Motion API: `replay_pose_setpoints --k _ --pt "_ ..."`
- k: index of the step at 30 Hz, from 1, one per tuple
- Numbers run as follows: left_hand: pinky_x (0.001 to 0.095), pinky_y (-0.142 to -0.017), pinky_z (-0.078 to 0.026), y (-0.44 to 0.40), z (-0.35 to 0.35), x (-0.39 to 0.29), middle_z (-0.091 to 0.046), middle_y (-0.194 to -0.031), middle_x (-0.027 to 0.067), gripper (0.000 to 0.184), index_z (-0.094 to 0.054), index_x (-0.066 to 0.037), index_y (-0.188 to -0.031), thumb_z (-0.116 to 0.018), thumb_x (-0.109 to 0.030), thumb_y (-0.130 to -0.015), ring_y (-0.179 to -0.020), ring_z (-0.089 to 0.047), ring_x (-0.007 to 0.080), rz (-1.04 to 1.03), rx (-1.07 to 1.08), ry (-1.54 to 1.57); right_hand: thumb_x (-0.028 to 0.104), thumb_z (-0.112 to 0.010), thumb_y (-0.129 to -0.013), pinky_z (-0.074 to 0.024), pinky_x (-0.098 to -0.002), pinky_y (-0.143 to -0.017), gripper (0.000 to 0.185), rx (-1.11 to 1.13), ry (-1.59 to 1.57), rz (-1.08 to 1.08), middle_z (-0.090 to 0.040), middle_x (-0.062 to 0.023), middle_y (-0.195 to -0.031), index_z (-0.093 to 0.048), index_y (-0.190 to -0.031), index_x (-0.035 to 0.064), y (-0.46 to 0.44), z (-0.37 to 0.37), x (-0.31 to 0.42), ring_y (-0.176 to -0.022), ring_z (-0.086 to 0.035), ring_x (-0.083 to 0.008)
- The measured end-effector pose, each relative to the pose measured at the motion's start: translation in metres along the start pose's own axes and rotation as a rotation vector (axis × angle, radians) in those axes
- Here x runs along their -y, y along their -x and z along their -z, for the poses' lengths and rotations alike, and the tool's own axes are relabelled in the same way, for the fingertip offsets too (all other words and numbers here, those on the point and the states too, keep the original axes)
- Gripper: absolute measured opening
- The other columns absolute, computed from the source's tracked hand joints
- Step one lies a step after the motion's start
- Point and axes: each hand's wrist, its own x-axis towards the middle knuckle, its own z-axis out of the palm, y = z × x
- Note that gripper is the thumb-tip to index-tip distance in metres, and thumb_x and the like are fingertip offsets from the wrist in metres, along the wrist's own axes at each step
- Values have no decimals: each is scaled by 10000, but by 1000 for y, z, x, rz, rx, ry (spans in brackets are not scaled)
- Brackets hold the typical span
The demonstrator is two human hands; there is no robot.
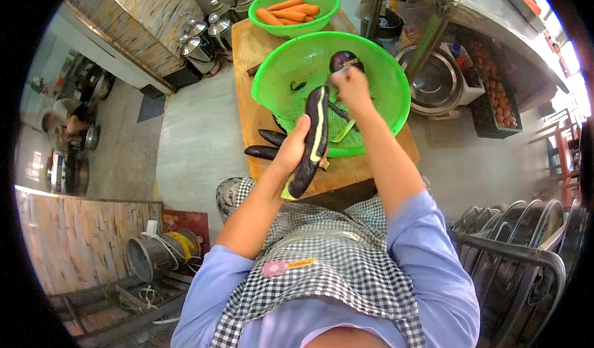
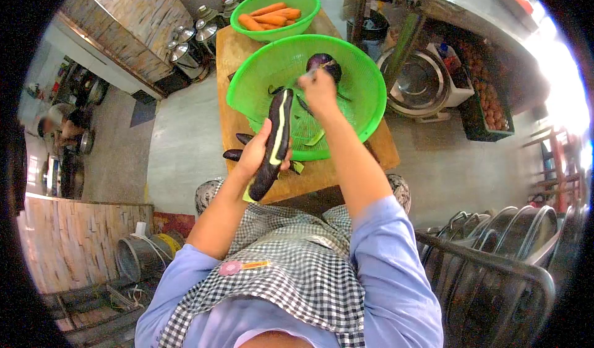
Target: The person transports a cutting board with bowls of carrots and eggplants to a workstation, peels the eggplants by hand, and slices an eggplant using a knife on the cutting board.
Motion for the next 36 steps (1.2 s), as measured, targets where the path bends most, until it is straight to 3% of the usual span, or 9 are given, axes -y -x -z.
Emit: replay_pose_setpoints --k 1,4,9,13,19,20,24,31,36 --pt "343 -487 -485 -1 -5 1 -570 -652 113 516 -533 -26 -895 -353 -509 -920 -519 -557 224 -23 -31 40 112 -586 -796 -420 -371 -644 150 -177 251 73 -579 -155 -779 -543 -816 -31 -18 8 -17 -698 -538 -245" --pt "335 -473 -499 -9 2 -10 -605 -662 134 497 -549 -38 -854 -411 -513 -900 -527 -596 227 -63 -253 8 108 -559 -837 -458 -366 -653 131 -288 -15 -117 -598 -112 -831 -542 -862 -19 -18 28 -8 -705 -571 -223" --pt "298 -403 -465 -18 7 -25 -592 -638 134 519 -548 -59 -844 -438 -565 -865 -477 -584 234 -47 -275 -39 122 -531 -889 -493 -316 -661 105 416 -684 -267 -589 -67 -852 -524 -917 21 66 11 61 -783 -564 -157" --pt "325 -456 -491 -17 11 -24 -610 -739 132 504 -555 -67 -938 -381 -538 -899 -567 -600 216 -58 -196 72 118 -598 -826 -446 -290 -662 132 -164 77 69 -579 -42 -779 -535 -852 5 47 20 6 -690 -524 -139" --pt "299 -647 -516 -15 5 -18 -622 -862 67 522 -564 -87 -1018 -332 -542 -913 -728 -606 180 -114 -327 14 91 -624 -798 -431 -286 -741 205 232 -232 140 -544 -67 -855 -529 -960 9 127 -6 37 -808 -537 -174" --pt "291 -752 -495 -11 -3 -19 -615 -937 56 528 -557 -82 -1064 -310 -529 -926 -825 -594 169 -108 -310 30 64 -625 -777 -413 -316 -781 230 159 -11 426 -505 -106 -933 -508 -965 4 133 -7 40 -881 -517 -241" --pt "301 -792 -482 -5 -16 -14 -598 -1038 69 558 -537 -57 -1115 -256 -508 -946 -905 -587 178 -151 -309 38 47 -611 -752 -386 -381 -748 196 148 72 409 -462 -146 -872 -486 -895 -3 131 -10 46 -826 -469 -326" --pt "325 -454 -463 -7 -11 -6 -551 -647 62 510 -517 -75 -934 -283 -529 -930 -502 -536 197 -54 -328 -32 104 -606 -761 -399 -405 -674 184 -2 169 310 -500 -185 -809 -491 -836 -20 80 -20 42 -762 -495 -351" --pt "329 -470 -471 -1 -9 2 -551 -631 84 486 -514 -77 -935 -343 -531 -916 -495 -543 210 -29 -233 74 109 -602 -781 -414 -372 -640 159 -243 33 -27 -563 -165 -766 -516 -810 -22 -19 5 -32 -682 -530 -284"
